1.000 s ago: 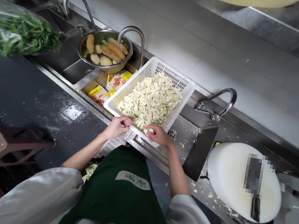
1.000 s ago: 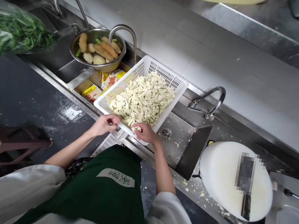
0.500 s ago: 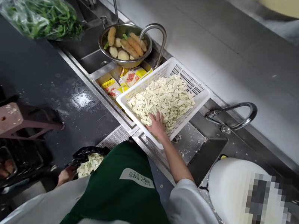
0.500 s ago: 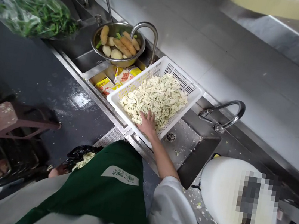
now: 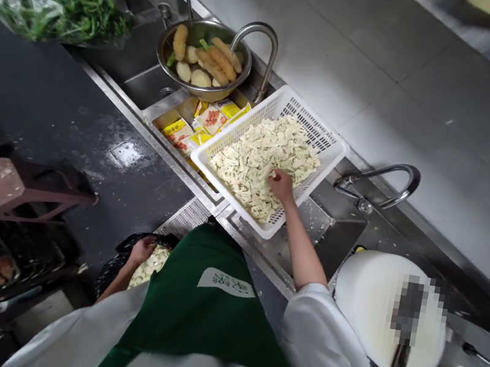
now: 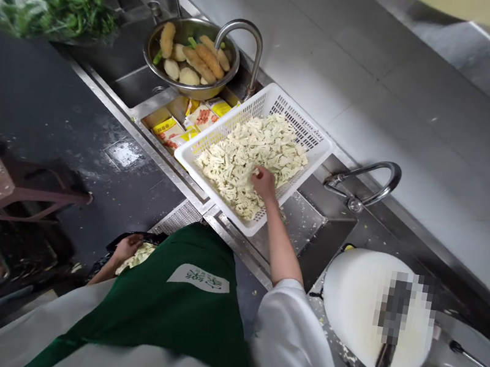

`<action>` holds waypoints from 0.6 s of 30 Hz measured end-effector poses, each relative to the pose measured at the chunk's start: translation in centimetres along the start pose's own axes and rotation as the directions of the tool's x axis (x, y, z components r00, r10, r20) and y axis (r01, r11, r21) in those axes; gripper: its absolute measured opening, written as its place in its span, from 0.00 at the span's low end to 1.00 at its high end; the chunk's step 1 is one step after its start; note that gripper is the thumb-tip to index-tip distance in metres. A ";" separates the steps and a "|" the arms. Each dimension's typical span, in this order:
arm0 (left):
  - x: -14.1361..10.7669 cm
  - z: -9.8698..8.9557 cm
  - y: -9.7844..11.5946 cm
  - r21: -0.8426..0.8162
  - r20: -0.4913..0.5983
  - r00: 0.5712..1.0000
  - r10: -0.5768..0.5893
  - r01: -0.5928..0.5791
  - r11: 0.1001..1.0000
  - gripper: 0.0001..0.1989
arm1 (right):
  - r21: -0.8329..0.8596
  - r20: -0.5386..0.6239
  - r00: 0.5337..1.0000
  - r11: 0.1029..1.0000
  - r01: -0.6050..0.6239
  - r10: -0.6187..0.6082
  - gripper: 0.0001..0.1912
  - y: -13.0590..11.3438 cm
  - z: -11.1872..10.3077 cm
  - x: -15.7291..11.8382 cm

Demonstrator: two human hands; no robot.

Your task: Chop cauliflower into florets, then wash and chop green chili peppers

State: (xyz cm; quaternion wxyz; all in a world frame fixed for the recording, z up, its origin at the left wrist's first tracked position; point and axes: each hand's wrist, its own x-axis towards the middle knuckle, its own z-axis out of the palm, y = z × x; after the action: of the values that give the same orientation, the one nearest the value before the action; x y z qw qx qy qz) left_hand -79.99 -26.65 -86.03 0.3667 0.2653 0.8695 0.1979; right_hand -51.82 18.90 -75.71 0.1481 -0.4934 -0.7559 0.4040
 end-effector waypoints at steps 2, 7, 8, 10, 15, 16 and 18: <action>3.7 -0.2 2.3 -0.066 -0.038 0.998 0.044 -0.046 0.997 0.14 | -0.004 -0.068 0.998 1.000 0.019 -0.019 0.30 -0.2 -1.1 0.8; 10.9 -1.6 13.0 -0.253 -0.281 0.924 0.260 -0.332 0.909 0.21 | -0.323 -0.174 0.984 0.946 -0.037 -0.021 0.31 0.7 -2.6 -1.3; 12.0 -1.9 15.3 -0.281 -0.331 0.896 0.295 -0.392 0.876 0.22 | -0.360 -0.252 0.967 0.926 -0.116 0.023 0.32 1.2 -2.6 -2.4; 14.3 -2.7 19.5 -0.315 -0.408 0.848 0.339 -0.479 0.819 0.24 | -0.320 -0.408 0.903 0.906 -0.278 0.134 0.37 2.4 -2.3 -4.8; 20.6 -4.6 26.7 -0.230 -0.328 0.863 0.383 -0.466 0.854 0.27 | 0.169 -0.466 0.824 0.946 -0.275 0.323 0.43 5.1 0.4 -7.6; 21.5 -4.8 27.6 -0.192 -0.273 0.880 0.390 -0.447 0.874 0.25 | 0.271 -0.459 0.817 0.930 -0.247 0.351 0.42 5.3 1.0 -7.5; 22.3 -5.1 28.5 -0.146 -0.185 0.901 0.393 -0.421 0.895 0.20 | 0.424 -0.435 0.806 0.881 -0.210 0.401 0.40 5.3 1.7 -7.4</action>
State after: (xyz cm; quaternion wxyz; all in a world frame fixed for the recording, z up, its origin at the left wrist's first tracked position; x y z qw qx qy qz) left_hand -87.94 8.34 -79.22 0.2729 0.3913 0.7978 0.3686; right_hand -46.15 12.70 -79.50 0.3614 -0.6644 -0.5122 0.4069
